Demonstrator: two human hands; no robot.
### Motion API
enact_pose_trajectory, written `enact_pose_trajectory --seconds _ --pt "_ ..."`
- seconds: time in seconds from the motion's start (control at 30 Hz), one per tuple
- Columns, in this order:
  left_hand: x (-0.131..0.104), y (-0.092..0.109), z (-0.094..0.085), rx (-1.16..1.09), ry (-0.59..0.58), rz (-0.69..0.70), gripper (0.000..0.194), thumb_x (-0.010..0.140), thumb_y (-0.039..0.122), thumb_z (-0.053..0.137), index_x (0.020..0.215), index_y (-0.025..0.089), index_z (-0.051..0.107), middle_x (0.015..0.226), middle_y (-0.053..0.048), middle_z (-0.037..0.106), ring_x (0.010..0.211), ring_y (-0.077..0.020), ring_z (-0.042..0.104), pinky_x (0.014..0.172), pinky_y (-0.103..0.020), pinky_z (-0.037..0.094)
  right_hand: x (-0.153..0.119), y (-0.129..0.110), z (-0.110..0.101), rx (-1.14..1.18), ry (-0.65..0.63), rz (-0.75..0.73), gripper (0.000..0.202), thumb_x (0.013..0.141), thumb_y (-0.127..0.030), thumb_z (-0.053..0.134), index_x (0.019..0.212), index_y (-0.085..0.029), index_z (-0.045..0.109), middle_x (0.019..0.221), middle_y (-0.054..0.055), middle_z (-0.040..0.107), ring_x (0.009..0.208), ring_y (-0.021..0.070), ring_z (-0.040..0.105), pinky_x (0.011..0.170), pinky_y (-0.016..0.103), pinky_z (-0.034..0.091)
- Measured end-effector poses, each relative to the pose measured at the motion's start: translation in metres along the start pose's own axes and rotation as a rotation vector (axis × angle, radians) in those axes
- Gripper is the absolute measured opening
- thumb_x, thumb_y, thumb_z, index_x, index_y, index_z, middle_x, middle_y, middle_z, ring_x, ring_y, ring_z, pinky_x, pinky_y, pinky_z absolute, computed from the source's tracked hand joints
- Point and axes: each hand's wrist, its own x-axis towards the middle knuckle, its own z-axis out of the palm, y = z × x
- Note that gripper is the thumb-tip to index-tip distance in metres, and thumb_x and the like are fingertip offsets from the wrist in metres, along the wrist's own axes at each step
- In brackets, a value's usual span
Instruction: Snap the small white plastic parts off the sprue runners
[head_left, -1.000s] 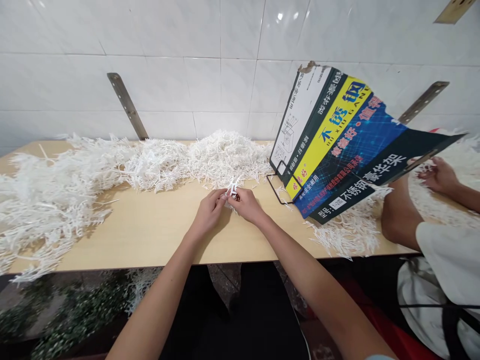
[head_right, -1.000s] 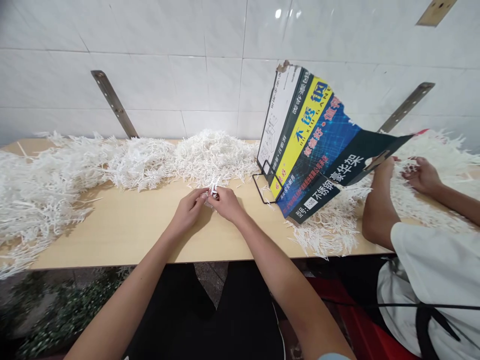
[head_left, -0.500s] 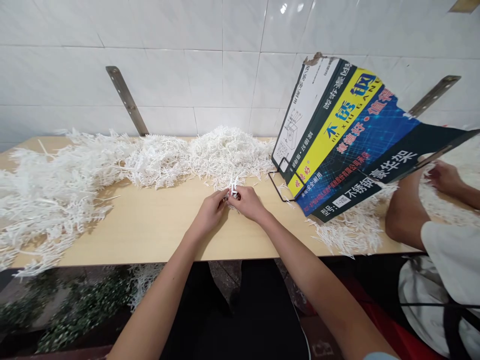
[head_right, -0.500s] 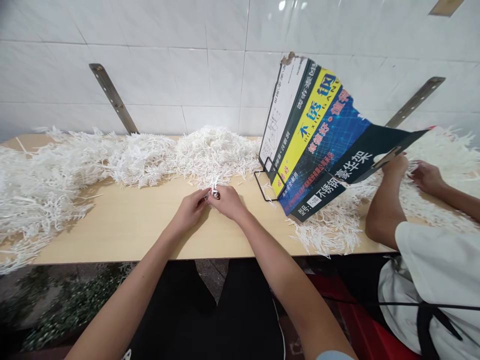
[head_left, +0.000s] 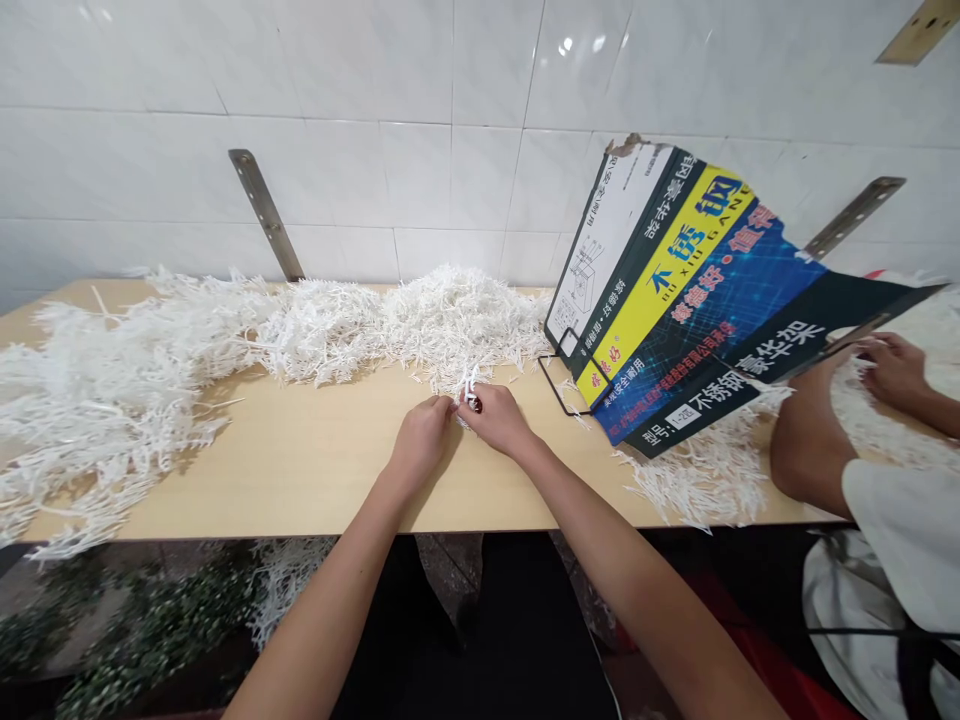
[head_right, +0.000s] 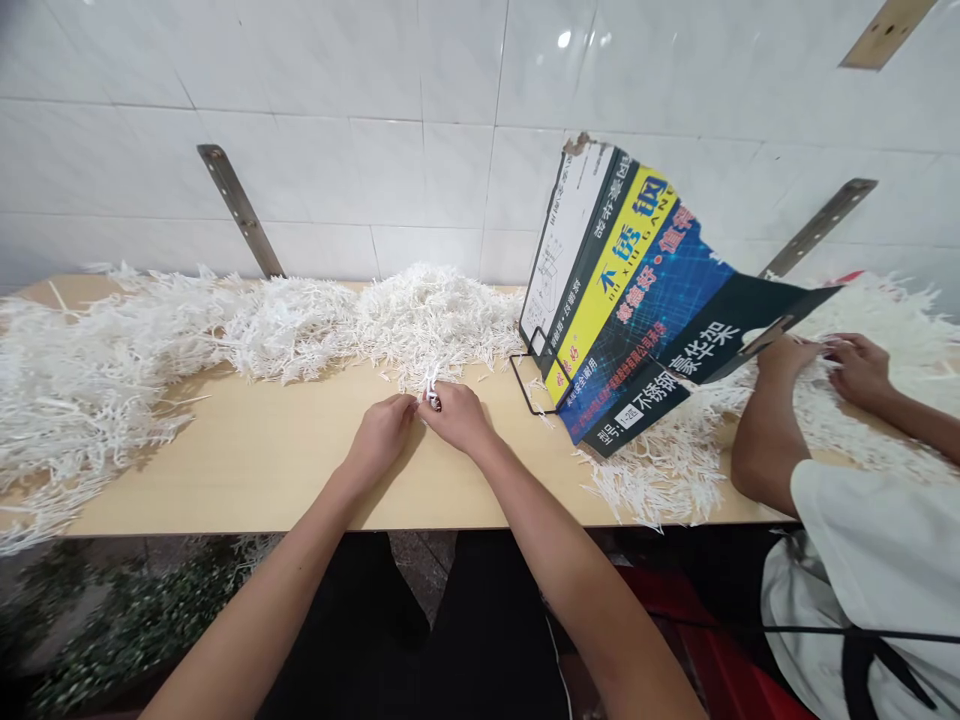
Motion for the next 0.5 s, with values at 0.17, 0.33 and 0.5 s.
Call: enact_pose_trajectory --seconds 0.17,0.33,0.5 --pt "-0.004 -0.001 -0.004 0.029 0.029 -0.023 0.025 0.097 0.015 0.043 0.081 0.021 0.061 0.078 -0.008 0.068 0.066 -0.0218 0.059 0.061 -0.031 0.032 0.001 0.003 -0.002 0.029 -0.086 -0.032 0.03 0.093 -0.045 0.065 0.08 -0.019 0.068 0.073 0.001 0.063 0.069 0.0158 0.053 0.064 0.026 0.034" --pt "-0.006 0.004 -0.014 -0.125 0.017 -0.009 0.027 0.097 0.023 0.045 0.074 0.023 0.059 0.068 -0.004 0.063 0.061 -0.0206 0.054 0.061 -0.031 0.031 0.0 0.009 -0.01 0.362 -0.244 -0.005 0.041 0.09 -0.057 0.066 0.081 -0.017 0.069 0.068 -0.001 0.058 0.065 0.0144 0.049 0.061 0.025 0.034" --pt "-0.004 0.005 -0.023 -0.534 -0.151 -0.019 0.037 0.098 0.043 0.05 0.07 0.02 0.059 0.062 0.0 0.054 0.062 -0.0164 0.047 0.062 -0.03 0.035 -0.002 0.006 -0.025 0.682 -0.458 0.03 0.043 0.082 -0.057 0.072 0.071 -0.018 0.06 0.063 -0.004 0.048 0.061 0.0126 0.043 0.057 0.025 0.034"
